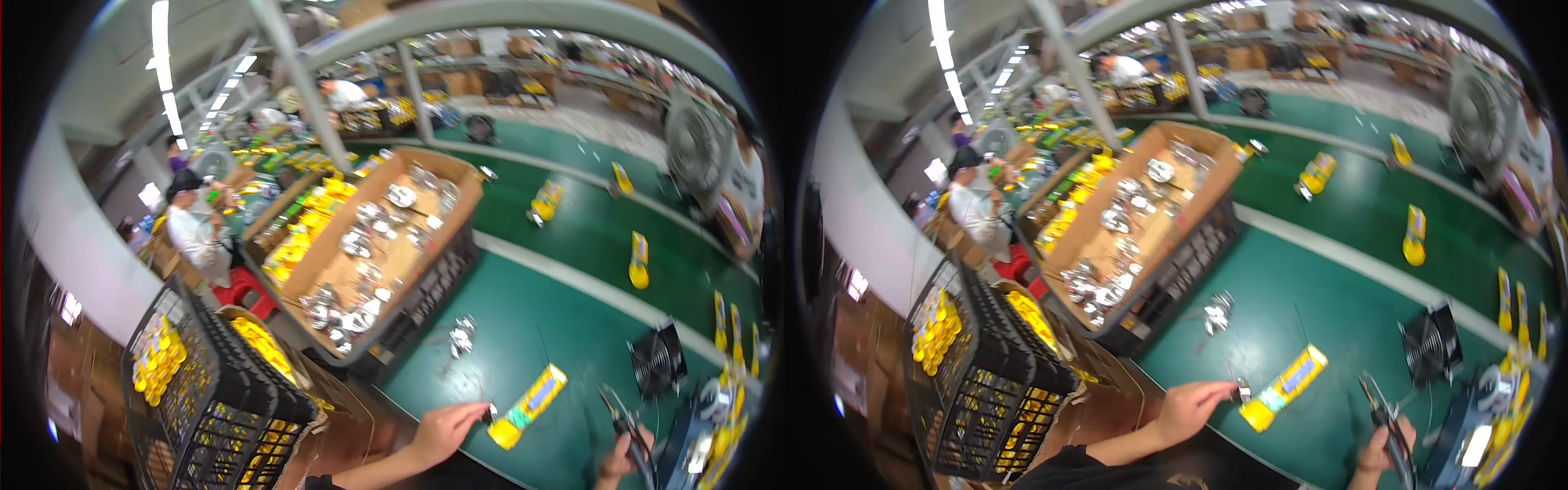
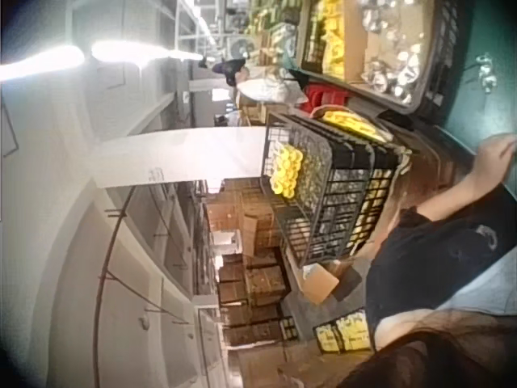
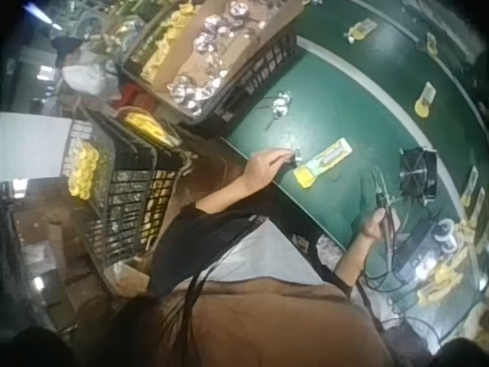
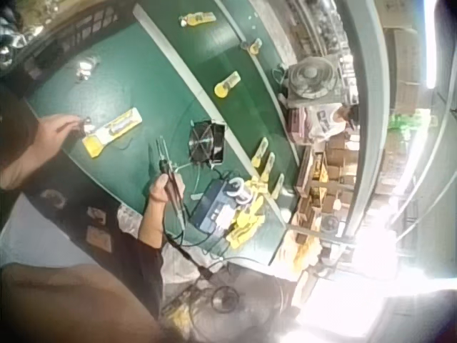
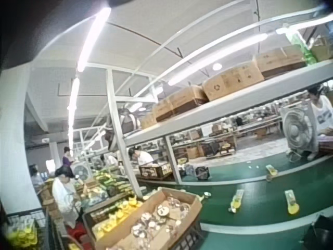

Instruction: The person solders light fixture components onto a circuit board using a soldering iron and solder wire, then assembles the circuit board into an electronic light housing.

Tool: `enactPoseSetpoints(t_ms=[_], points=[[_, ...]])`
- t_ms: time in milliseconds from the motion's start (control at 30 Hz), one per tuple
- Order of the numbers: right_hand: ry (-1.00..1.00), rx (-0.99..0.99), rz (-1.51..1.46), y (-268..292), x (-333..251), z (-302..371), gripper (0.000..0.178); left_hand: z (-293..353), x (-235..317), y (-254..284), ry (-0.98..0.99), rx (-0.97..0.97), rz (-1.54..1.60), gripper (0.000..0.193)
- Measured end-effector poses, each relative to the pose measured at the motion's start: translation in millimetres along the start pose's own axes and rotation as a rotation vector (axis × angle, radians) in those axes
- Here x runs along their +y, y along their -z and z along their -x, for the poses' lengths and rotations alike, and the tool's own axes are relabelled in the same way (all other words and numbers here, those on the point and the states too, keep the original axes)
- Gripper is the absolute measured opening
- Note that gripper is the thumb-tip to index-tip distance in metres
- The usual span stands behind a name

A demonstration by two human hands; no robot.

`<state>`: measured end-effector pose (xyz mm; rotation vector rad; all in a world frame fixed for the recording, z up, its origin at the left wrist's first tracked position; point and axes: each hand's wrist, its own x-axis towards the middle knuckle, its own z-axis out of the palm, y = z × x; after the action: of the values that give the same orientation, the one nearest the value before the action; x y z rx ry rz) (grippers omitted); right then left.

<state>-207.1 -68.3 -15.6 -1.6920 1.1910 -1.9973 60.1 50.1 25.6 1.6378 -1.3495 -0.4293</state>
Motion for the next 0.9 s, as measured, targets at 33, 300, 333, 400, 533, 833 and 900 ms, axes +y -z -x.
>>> enactPoseSetpoints(t_ms=[33, 300, 333, 400, 533, 833, 900], points=[[0.077, -0.098, 0.03, 5.8, 7.3, 2.3, 0.026, -0.9, -5.6, -1.1, -0.063, 0.052, -0.102, 0.017], [-0.073, -0.114, -0.134, -2.0, -21.1, -8.1, 0.031, -19.9, -22.6, -30.5, -0.316, -0.006, -0.281, 0.016], [-0.087, -0.117, -0.171, 0.4, -25.8, -8.1, 0.033, -18.8, -20.0, -31.9, -0.298, -0.01, -0.286, 0.015], [-0.103, -0.139, -0.149, 2.3, -35.5, -6.7, 0.035, -16.7, -18.9, -35.9, -0.275, -0.021, -0.276, 0.013], [-0.288, -0.171, -0.195, 5.6, -55.9, 5.9, 0.033, -5.8, -22.0, -42.4, -0.117, 0.035, -0.158, 0.011], [-0.506, -0.208, -0.173, -1.5, -76.3, 47.1, 0.026, 3.5, -23.1, -48.8, -0.036, 0.112, -0.025, 0.014], [-0.511, -0.214, -0.175, -4.0, -77.8, 49.9, 0.026, 6.9, -24.8, -47.0, -0.047, 0.098, -0.022, 0.014]])
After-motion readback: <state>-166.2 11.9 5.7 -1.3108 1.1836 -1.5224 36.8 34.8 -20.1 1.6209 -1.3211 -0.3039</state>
